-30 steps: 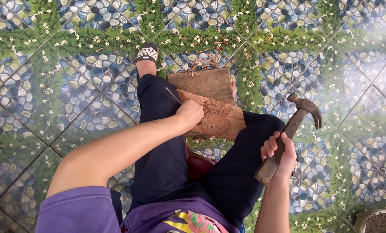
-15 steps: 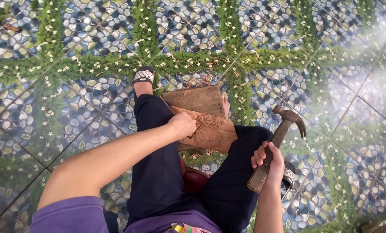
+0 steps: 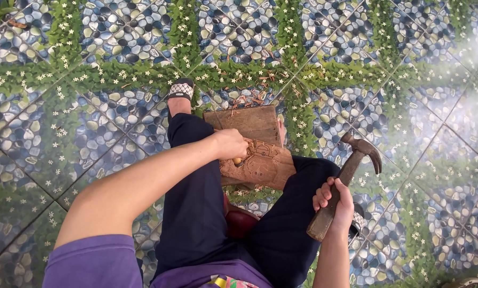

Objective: Carving a decorative pattern into a wooden block using a hammer and chisel while sitting on a tiled floor.

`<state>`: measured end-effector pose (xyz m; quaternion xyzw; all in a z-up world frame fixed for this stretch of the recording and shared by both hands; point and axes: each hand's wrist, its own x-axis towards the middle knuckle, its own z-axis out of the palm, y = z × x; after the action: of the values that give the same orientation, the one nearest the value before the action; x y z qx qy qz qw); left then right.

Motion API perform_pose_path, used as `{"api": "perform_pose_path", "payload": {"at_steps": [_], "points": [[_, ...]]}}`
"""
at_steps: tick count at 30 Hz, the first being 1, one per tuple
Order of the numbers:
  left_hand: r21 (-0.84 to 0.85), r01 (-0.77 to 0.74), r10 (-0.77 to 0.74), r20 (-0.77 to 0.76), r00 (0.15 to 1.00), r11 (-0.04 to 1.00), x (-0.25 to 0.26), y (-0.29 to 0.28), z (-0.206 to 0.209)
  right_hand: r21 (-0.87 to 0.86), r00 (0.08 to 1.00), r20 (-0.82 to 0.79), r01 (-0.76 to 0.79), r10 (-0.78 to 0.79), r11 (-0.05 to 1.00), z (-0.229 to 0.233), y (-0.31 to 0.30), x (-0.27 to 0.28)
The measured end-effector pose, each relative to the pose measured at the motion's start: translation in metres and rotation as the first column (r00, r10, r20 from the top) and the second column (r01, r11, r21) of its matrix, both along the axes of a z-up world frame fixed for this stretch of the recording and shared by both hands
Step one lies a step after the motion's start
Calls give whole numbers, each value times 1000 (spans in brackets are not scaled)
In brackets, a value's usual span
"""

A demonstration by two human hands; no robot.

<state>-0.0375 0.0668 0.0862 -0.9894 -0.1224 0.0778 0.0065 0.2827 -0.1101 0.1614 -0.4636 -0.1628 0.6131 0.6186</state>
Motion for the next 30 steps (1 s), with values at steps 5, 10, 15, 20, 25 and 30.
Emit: {"api": "perform_pose_path", "payload": {"at_steps": [5, 10, 15, 20, 25, 30], "points": [[-45, 74, -81, -170, 982, 996, 15, 11, 9, -32, 1000, 14, 16, -15, 999, 16, 2, -9], [-39, 144, -149, -329, 932, 989, 18, 4, 11, -75, 1000, 11, 27, -27, 997, 19, 3, -10], [17, 5, 4, -486, 874, 1000, 31, -21, 21, -70, 1000, -1, 28, -28, 997, 18, 2, -10], [71, -85, 111, -609, 785, 994, 45, -38, 30, -69, 999, -17, 29, -31, 997, 19, 1, -10], [89, -30, 83, -682, 727, 996, 49, -36, 32, -58, 999, -30, 32, -34, 998, 21, 2, -11], [3, 70, -48, -698, 715, 998, 52, -24, 23, -69, 999, -15, 42, -43, 997, 22, 1, -12]]}}
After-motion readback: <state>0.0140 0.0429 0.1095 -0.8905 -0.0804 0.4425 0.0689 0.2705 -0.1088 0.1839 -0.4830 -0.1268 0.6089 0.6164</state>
